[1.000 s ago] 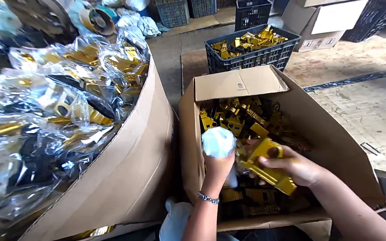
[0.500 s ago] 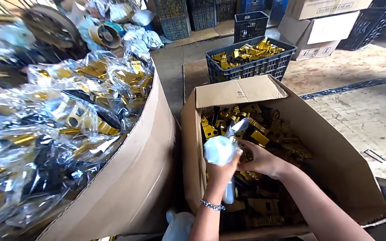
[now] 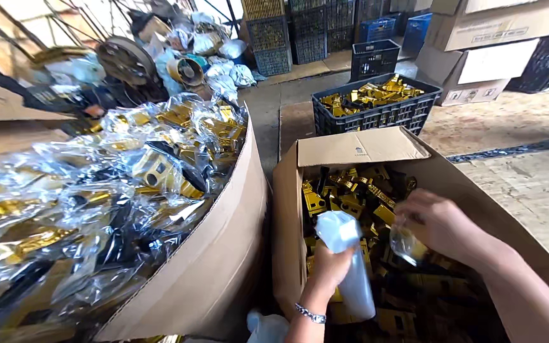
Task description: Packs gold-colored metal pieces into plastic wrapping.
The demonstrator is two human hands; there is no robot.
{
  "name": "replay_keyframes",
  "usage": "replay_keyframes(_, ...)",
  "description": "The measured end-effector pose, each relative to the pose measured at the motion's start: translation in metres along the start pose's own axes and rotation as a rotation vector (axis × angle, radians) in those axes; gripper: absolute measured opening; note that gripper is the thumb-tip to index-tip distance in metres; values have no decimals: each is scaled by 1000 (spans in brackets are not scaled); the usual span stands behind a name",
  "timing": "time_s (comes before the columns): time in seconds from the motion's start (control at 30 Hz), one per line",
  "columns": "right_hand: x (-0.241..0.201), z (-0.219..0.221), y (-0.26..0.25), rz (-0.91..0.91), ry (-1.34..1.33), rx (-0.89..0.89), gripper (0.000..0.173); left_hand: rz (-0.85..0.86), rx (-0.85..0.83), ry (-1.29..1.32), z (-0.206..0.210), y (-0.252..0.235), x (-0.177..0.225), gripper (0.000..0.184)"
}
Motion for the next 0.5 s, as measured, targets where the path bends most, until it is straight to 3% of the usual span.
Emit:
replay_keyframes(0.03,-5,-4,-5,-160,-167,225,16,61,0,-47,4,-1,-5,44)
replay_keyframes(0.07,-11,-6,-11,-229,-416,309,22,130,12,-66,7,-3,-12,49)
replay_keyframes(0.1,-17,-6,-15,-214,-643,276,34,189,26,-72,10,-5,-16,52)
replay_keyframes(0.13,-18,0,-16,-147,-692,201,49,222,34,-79,12,-5,-19,54)
replay_keyframes(0.17,-13,13,-14,-67,-622,89,60,233,41,-99,14,-3,-19,55)
replay_keyframes(0.2,-9,29,-8,10,-544,-39,61,242,45,-129,16,-1,-18,55)
replay_keyframes(0.23,-6,43,-2,73,-509,-132,47,241,50,-164,17,1,-17,53)
replay_keyframes(0.3,1,60,8,139,-578,-149,21,323,63,-143,19,0,-17,52)
replay_keyframes(0.37,8,64,18,210,-716,-137,15,358,50,-70,22,3,-17,53)
replay_keyframes(0.5,14,60,23,421,-803,-98,17,105,-233,198,24,14,-3,55)
Point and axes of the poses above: each hand's wrist, its own y-axis away from the middle knuckle, its own z-axis out of the palm, x = y × z, the point moved 1 cm from there along -y, towards the middle knuckle, and after that the axes turned 6 degrees about -y, right-handed, at the moved point
